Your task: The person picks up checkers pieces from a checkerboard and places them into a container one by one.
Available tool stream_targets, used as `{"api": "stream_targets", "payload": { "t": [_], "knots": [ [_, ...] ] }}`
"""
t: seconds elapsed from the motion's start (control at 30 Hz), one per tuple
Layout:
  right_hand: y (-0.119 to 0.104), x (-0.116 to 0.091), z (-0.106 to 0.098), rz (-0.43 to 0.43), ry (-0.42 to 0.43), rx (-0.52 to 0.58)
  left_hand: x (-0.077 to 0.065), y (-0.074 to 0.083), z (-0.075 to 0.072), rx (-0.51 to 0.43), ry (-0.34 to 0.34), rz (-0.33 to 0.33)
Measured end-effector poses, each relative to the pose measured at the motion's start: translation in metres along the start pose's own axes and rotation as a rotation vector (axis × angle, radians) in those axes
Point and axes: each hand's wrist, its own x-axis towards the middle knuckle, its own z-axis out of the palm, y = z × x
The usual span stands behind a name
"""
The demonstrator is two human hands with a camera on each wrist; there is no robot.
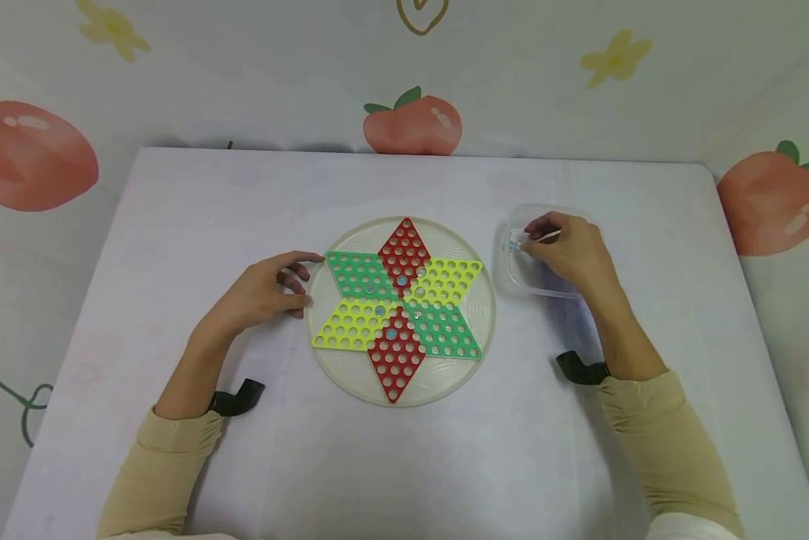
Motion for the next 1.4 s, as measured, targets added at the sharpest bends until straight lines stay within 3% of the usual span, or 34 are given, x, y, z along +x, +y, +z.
{"api": "stream_targets", "payload": {
  "t": [0.1, 0.33, 0.53, 0.73, 0.93, 1.4],
  "knots": [
    [-0.002, -0.004, 0.0, -0.016, 0.038, 0.009, 0.0, 0.0, 0.0, 0.009, 0.004, 0.002],
    [-0.007, -0.014, 0.006, -0.094, 0.214, 0.066, 0.0, 0.0, 0.0, 0.004, 0.006, 0.002],
    [-0.016, -0.024, 0.009, -0.158, 0.257, 0.107, 0.0, -0.001, 0.001, 0.005, 0.009, 0.008],
    [-0.025, -0.035, 0.011, -0.182, 0.238, 0.128, 0.0, -0.001, 0.002, 0.016, 0.012, 0.0],
    [-0.033, -0.044, 0.019, -0.263, 0.201, 0.161, -0.001, 0.001, 0.002, 0.005, 0.017, 0.001],
    [-0.048, -0.055, 0.042, -0.39, 0.063, 0.243, -0.001, 0.002, 0.001, 0.011, 0.01, 0.004]
  ]
}}
